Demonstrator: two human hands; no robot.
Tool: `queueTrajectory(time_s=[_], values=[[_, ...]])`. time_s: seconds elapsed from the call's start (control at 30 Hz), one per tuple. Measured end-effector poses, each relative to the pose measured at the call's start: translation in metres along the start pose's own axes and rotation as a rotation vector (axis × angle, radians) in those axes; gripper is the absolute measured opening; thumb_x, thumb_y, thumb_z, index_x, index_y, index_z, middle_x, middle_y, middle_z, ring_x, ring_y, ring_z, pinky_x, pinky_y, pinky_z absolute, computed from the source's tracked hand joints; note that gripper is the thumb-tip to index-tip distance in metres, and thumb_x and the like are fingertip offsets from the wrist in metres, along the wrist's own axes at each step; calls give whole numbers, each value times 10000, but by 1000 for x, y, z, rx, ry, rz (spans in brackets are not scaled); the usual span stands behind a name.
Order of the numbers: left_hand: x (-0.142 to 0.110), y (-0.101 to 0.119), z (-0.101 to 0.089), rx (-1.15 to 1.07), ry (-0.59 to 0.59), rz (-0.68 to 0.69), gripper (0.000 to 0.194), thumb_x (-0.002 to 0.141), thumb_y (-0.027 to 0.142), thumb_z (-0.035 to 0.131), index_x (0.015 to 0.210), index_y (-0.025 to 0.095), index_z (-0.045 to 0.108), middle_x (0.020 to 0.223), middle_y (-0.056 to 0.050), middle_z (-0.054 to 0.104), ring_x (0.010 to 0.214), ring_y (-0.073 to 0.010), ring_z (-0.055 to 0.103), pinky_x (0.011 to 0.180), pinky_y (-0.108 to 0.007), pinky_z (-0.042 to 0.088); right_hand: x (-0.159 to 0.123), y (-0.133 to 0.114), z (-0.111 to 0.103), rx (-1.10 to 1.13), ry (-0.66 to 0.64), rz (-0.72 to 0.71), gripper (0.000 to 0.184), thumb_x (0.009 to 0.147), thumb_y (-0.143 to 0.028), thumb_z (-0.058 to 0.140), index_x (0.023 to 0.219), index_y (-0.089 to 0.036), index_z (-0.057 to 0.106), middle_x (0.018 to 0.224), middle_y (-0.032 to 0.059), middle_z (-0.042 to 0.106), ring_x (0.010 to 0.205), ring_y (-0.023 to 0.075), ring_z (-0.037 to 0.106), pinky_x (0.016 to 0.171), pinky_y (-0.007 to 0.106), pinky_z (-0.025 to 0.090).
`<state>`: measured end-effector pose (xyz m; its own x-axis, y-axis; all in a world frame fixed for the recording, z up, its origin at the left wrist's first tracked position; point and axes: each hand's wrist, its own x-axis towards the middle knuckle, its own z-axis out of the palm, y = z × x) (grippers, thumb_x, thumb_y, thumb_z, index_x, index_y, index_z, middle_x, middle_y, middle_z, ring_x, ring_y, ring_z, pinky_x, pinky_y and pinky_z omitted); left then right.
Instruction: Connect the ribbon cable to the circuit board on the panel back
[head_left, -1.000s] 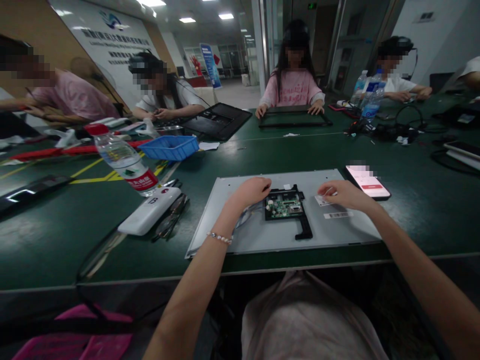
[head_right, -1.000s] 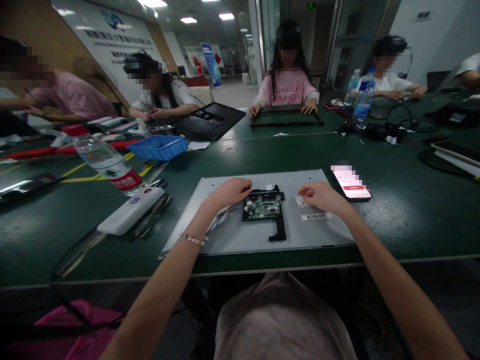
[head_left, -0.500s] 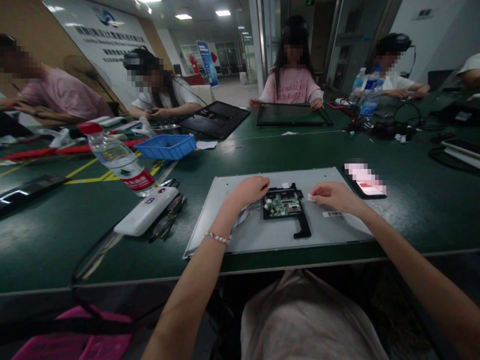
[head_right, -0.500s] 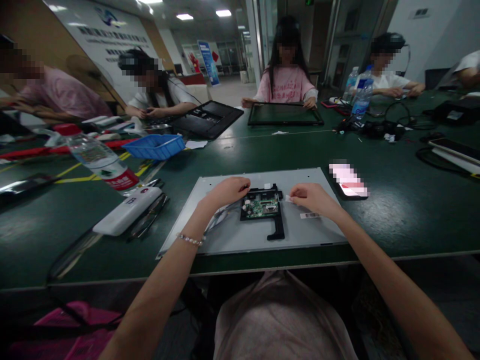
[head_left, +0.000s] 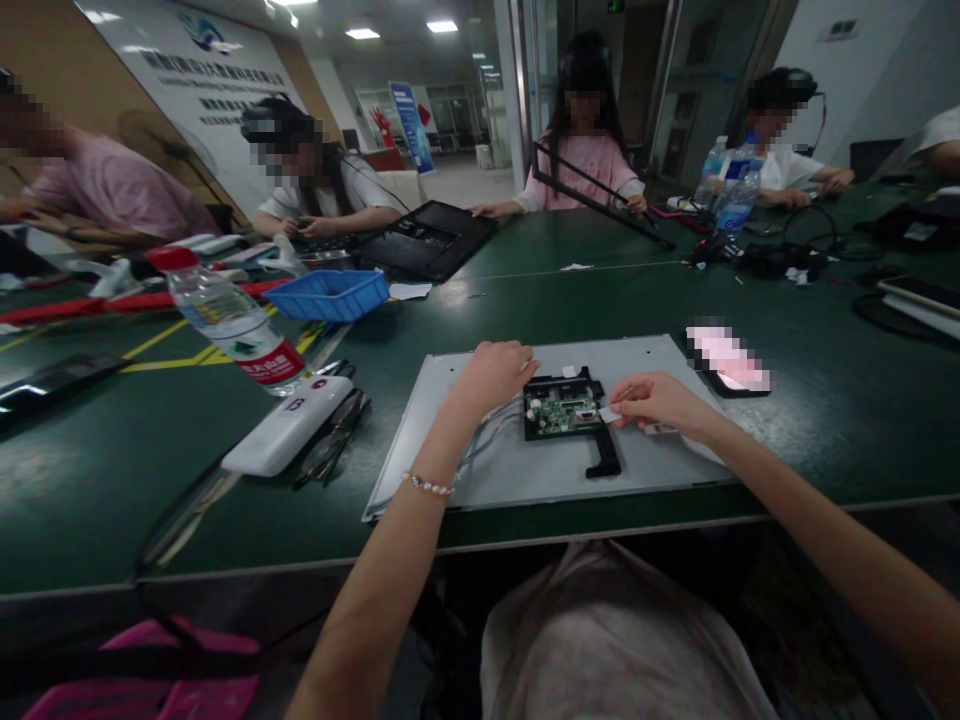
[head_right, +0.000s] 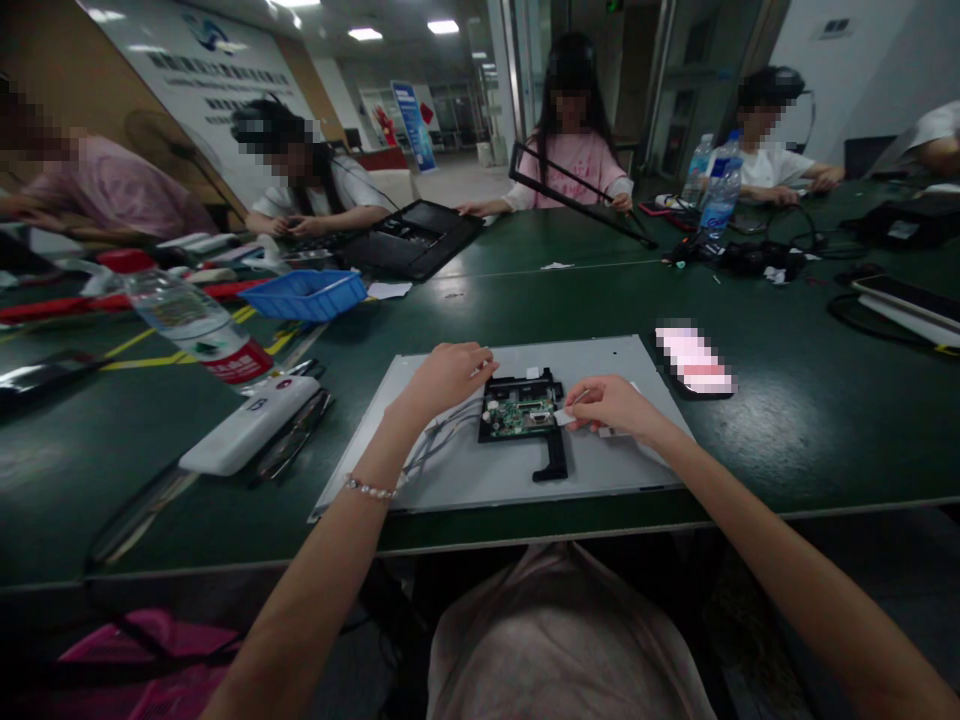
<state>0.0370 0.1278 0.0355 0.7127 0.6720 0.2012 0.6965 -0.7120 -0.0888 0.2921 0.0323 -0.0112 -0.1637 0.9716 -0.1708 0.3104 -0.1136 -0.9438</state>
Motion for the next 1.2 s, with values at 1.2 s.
queueTrajectory(time_s=[1.2], values=[[-11,17,-33,-201,90,92,328,941,327,384,1065,163,640,1044,-85,647,928,-198,603,837,-325,455,-7,1,-4,-214,83,-257,192,747,-330,611,806,-157,672,641,15,627,518,112,547,459,216,401]])
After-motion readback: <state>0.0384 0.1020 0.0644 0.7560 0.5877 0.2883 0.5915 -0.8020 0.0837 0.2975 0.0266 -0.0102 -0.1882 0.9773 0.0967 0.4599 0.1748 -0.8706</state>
